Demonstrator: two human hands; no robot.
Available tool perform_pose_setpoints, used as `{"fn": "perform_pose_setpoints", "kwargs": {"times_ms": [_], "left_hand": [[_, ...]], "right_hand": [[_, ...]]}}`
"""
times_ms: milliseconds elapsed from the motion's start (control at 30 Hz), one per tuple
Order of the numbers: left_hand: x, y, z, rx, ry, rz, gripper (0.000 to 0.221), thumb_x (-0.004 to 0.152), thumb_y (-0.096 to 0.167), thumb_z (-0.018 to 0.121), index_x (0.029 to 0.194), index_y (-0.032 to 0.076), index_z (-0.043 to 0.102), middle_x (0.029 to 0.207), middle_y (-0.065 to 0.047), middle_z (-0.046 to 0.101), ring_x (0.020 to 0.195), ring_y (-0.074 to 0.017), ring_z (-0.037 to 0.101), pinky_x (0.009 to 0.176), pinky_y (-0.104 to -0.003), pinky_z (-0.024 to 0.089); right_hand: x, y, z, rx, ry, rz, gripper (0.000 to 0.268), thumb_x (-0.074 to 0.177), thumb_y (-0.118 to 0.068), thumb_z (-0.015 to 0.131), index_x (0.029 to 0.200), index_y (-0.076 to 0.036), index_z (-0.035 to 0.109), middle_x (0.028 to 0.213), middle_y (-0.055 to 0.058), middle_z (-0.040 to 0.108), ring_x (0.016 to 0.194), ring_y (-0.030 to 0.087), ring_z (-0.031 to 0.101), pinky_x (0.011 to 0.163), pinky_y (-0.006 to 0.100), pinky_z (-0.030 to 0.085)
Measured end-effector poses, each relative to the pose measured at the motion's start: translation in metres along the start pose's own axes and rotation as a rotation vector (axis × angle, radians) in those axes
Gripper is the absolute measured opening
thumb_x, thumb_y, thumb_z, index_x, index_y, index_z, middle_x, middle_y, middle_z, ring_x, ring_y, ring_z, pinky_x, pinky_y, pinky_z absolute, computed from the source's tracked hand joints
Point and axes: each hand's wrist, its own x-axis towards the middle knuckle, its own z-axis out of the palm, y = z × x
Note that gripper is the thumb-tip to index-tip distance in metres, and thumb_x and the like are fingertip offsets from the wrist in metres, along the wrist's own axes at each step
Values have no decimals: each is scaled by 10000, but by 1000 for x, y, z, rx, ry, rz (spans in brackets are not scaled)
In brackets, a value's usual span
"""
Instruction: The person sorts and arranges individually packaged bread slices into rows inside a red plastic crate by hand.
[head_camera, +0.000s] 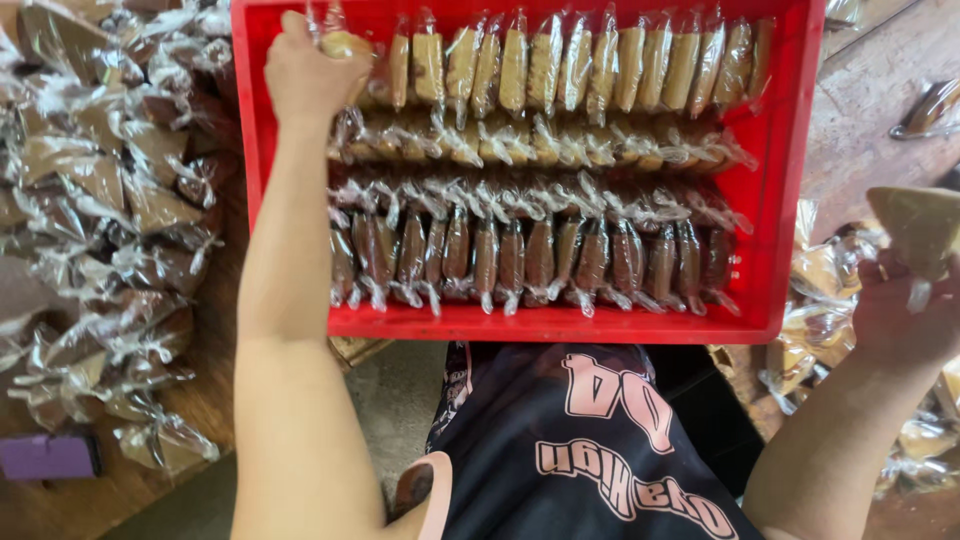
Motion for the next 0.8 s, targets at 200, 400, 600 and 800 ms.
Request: {"fn": "perform_pose_setpoints", "kwargs": {"times_ms": [200,400,600,800], "left_hand": [[0,7,31,-20,-144,-112,904,857,799,772,1079,-29,488,917,-250,677,886,-436,675,772,-541,530],[-12,11,36,8,-320,-97,777,960,750,596,1143,0,508,999,-216,670,1015,-394,648,942,-570,459],[-22,18,49,86,-175,-101,950,1009,769,552,1399,-82,394,1319,-276,572,1251,-422,544,1037,-611,425],[-135,129,-4,-690,-379,145,803,1075,466,607,1612,-1,234,1646,-260,309,1525,-425,325,1220,-583,276]], "right_hand": [[-54,-3,94,-19,4,-38,384,1026,-144,572,1398,-61,525,1304,123,624,1068,270,638,864,403,502],[-56,-4,151,44,-116,63,377,1013,-129,562,1369,-25,495,1283,132,597,1105,266,631,898,382,532],[-43,41,213,22,-470,214,490,958,-193,636,1381,37,549,1278,166,652,1112,272,675,956,396,553],[-56,83,247,127,-654,479,507,931,-178,673,1371,55,580,1191,162,676,1067,256,681,977,384,555]]}}
